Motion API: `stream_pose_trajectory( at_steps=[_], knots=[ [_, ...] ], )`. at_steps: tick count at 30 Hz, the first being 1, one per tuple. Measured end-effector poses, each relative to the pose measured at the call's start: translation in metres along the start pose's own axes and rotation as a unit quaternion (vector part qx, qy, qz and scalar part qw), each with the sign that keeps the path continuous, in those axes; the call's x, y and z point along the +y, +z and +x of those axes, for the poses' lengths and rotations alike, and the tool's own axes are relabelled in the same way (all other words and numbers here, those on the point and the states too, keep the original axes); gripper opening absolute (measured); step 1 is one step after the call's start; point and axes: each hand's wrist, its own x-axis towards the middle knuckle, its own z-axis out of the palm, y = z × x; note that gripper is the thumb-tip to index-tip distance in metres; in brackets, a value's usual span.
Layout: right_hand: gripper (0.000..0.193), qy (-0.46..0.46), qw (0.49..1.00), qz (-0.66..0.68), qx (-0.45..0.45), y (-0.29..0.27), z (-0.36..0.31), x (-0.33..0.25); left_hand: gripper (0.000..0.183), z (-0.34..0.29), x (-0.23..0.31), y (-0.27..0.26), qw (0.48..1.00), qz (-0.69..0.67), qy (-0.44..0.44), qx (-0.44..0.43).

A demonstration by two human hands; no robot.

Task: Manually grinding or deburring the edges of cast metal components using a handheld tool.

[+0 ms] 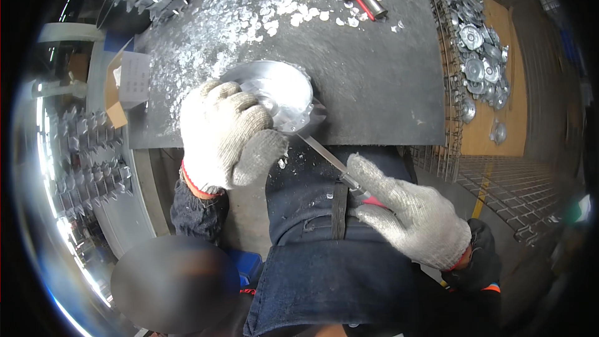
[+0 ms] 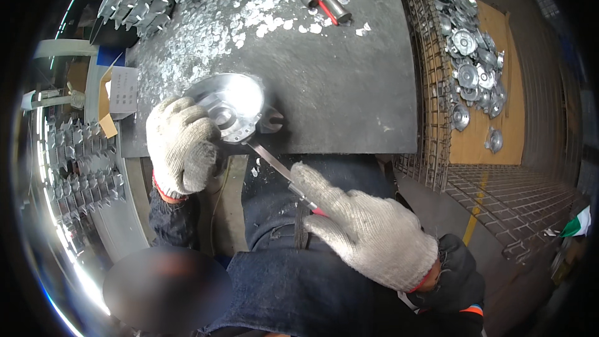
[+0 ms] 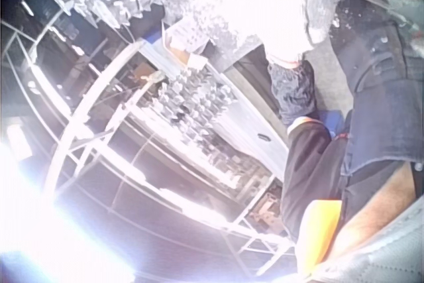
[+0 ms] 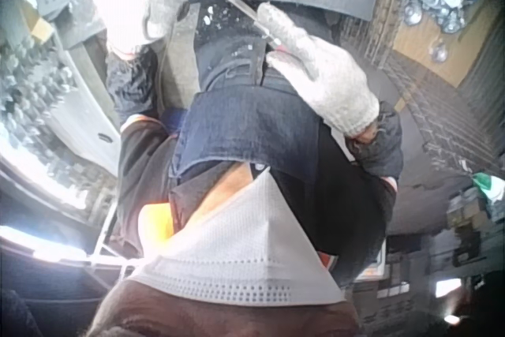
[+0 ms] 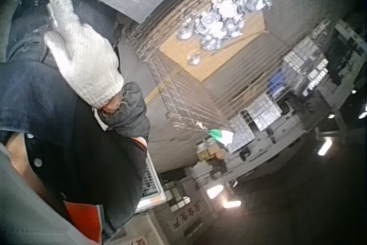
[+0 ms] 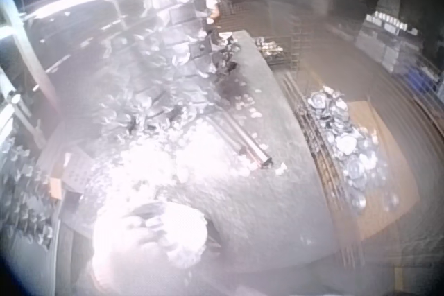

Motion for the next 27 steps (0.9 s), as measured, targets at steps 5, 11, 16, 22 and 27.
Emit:
stream_pose_trajectory(
  at_steps=[5,11,16,22,27],
  knots=[
    [0.081,-0.023,0.991,0.13,-0.019,-0.005,0.002,0.019,0.022,0.007,0.003,0.006,0.999,-0.029,-0.015,-0.03],
    [0.081,0.16,0.912,0.364,-0.104,-0.01,0.005,0.009,0.028,0.007,-0.009,0.007,0.995,-0.054,0.02,0.081],
    [0.086,0.087,0.962,0.258,0.032,0.013,0.003,0.012,0.025,0.03,-0.056,0.015,0.989,-0.134,-0.04,0.054],
    [0.089,-0.112,0.976,-0.014,0.188,0.034,0.023,0.023,0.05,0.042,-0.103,0.027,0.979,-0.113,0.049,0.162],
    [0.087,-0.22,0.926,-0.14,0.272,0.031,0.061,0.021,0.059,0.053,-0.13,0.053,0.972,-0.025,0.131,0.195]
  ],
)
